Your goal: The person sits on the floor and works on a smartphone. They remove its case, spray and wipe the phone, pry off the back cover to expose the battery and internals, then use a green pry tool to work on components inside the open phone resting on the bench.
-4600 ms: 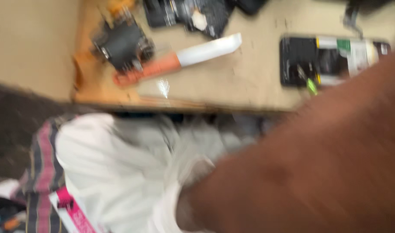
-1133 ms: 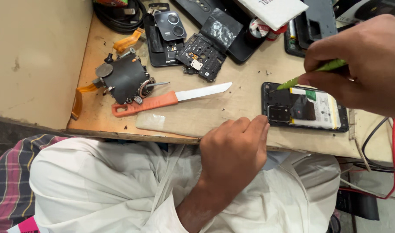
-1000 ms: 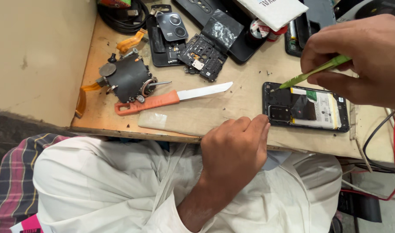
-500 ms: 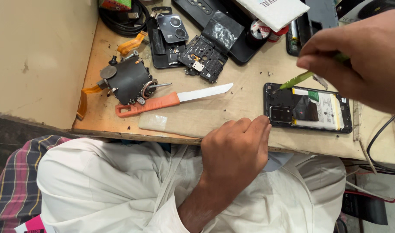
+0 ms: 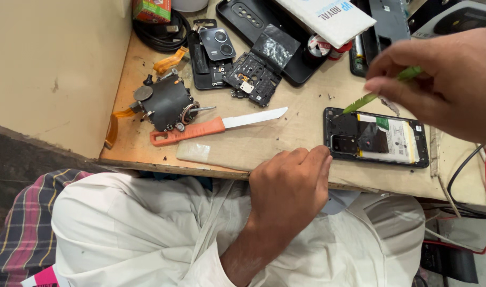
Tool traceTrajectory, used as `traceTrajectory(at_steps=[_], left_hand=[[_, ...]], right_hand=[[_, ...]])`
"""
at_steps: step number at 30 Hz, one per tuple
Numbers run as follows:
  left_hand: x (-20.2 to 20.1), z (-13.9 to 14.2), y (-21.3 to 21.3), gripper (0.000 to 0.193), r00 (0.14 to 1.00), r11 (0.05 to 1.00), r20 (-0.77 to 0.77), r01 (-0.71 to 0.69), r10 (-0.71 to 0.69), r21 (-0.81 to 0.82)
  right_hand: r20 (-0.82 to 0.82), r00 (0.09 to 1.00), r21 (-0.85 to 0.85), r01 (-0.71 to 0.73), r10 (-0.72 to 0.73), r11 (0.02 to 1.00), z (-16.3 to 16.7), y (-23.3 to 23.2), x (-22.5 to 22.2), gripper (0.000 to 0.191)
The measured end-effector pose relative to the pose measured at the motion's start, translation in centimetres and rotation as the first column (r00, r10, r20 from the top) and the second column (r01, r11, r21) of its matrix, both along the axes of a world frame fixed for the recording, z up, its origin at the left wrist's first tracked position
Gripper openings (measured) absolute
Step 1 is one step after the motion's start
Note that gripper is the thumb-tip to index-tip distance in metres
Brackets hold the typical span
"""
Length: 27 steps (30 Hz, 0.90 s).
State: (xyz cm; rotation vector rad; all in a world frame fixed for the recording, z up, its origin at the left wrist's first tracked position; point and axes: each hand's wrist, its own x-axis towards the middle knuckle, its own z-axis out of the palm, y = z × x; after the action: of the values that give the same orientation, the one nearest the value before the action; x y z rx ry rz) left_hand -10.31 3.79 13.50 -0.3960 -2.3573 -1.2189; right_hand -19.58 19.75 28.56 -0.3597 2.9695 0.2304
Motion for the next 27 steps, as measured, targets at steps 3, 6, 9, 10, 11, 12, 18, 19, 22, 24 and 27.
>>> traceTrajectory(at_steps=[3, 6, 9, 10, 11, 12, 18, 19, 22, 24, 27], left_hand=[[0.0, 0.0, 0.0, 0.011, 1.0, 1.0, 0.016, 0.011, -0.011, 0.012], [0.1, -0.1, 0.0, 0.012, 1.0, 1.0, 0.007, 0.004, -0.004, 0.025], [0.0, -0.1, -0.1, 0.012, 1.0, 0.999, 0.017, 0.004, -0.005, 0.038], [0.0, -0.1, -0.1, 0.013, 1.0, 0.999, 0.014, 0.002, -0.002, 0.04], [0.0, 0.0, -0.1, 0.013, 1.0, 0.999, 0.012, 0.001, -0.001, 0.043], [0.0, 0.0, -0.1, 0.013, 1.0, 0.999, 0.009, -0.001, 0.0, 0.045], [0.0, 0.0, -0.1, 0.012, 1.0, 0.999, 0.014, -0.003, 0.002, 0.038], [0.0, 0.0, 0.0, 0.011, 1.0, 0.999, 0.01, -0.01, 0.009, 0.032], [0.0, 0.0, 0.1, 0.011, 1.0, 1.0, 0.0, -0.017, 0.017, 0.016], [0.0, 0.0, 0.1, 0.011, 1.0, 1.0, 0.004, -0.017, 0.016, 0.006], [0.0, 0.0, 0.2, 0.011, 1.0, 1.0, 0.002, -0.025, 0.025, 0.001]], right_hand=[[-0.031, 0.991, -0.169, -0.136, 0.133, 0.976, -0.5, 2.0, -0.1, 0.019], [-0.044, 0.983, -0.397, -0.181, 0.178, 0.9, -1.2, 4.3, 0.1, 0.016], [-0.063, 0.987, -0.626, -0.152, 0.145, 0.765, -2.7, 5.8, 0.7, 0.014], [-0.073, 0.988, -0.697, -0.147, 0.135, 0.701, -3.2, 6.2, 1.0, 0.014], [-0.046, 0.996, -0.696, -0.085, 0.073, 0.713, -3.7, 6.5, 1.4, 0.014], [-0.021, 1.0, -0.694, -0.023, 0.011, 0.72, -4.0, 6.8, 1.8, 0.015], [-0.104, 0.995, -0.601, -0.072, 0.012, 0.796, -7.2, 7.1, 3.0, 0.022], [-0.119, 0.993, -0.526, -0.072, 0.01, 0.847, -7.3, 7.3, 3.1, 0.022], [-0.127, 0.991, -0.464, -0.093, 0.038, 0.881, -7.5, 7.6, 3.5, 0.025], [-0.154, 0.987, -0.528, -0.119, 0.042, 0.841, -7.6, 7.6, 3.8, 0.024], [-0.167, 0.985, -0.573, -0.138, 0.05, 0.808, -7.8, 7.3, 4.1, 0.024]])
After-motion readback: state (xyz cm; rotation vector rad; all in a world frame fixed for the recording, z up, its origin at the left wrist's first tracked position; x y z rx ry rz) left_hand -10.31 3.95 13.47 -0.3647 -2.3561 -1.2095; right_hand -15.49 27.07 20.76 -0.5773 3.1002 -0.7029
